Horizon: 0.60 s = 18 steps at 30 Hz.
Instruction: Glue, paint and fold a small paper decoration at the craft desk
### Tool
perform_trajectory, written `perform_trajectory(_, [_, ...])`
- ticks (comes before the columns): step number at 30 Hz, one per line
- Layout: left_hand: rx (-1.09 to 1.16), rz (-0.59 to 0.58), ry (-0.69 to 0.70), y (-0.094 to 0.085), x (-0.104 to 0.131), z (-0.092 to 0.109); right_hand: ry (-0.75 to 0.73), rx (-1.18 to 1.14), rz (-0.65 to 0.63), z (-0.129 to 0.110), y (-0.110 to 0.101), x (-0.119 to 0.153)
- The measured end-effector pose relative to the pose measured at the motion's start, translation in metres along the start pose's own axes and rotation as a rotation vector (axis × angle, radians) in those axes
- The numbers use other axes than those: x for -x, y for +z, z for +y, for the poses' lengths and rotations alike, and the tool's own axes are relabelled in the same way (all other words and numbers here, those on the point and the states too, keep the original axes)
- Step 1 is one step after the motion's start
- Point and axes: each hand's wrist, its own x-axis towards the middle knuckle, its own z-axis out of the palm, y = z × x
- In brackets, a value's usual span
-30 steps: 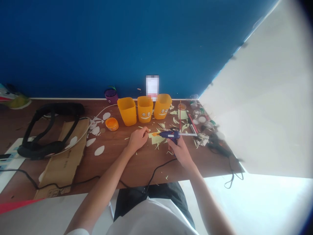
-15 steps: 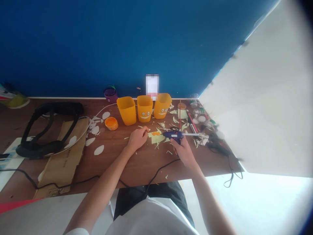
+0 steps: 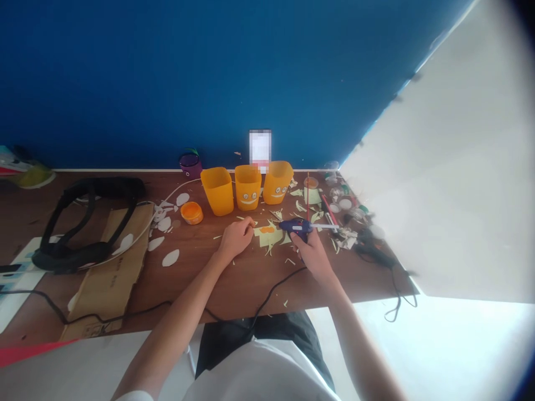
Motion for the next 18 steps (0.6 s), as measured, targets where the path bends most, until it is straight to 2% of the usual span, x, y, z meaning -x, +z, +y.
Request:
perform_trajectory(13, [0.003,0.006,0.01,0.0012,0.0005,-0.0017,0.0,0.025,-0.067,-0.0096,0.0019,0.0052])
perform_trajectory(18, [0.002,0.006,0.01,0.0014,0.0004,-0.0017,-0.003,0.015,-0.034,-0.0083,-0.0016,0.0091])
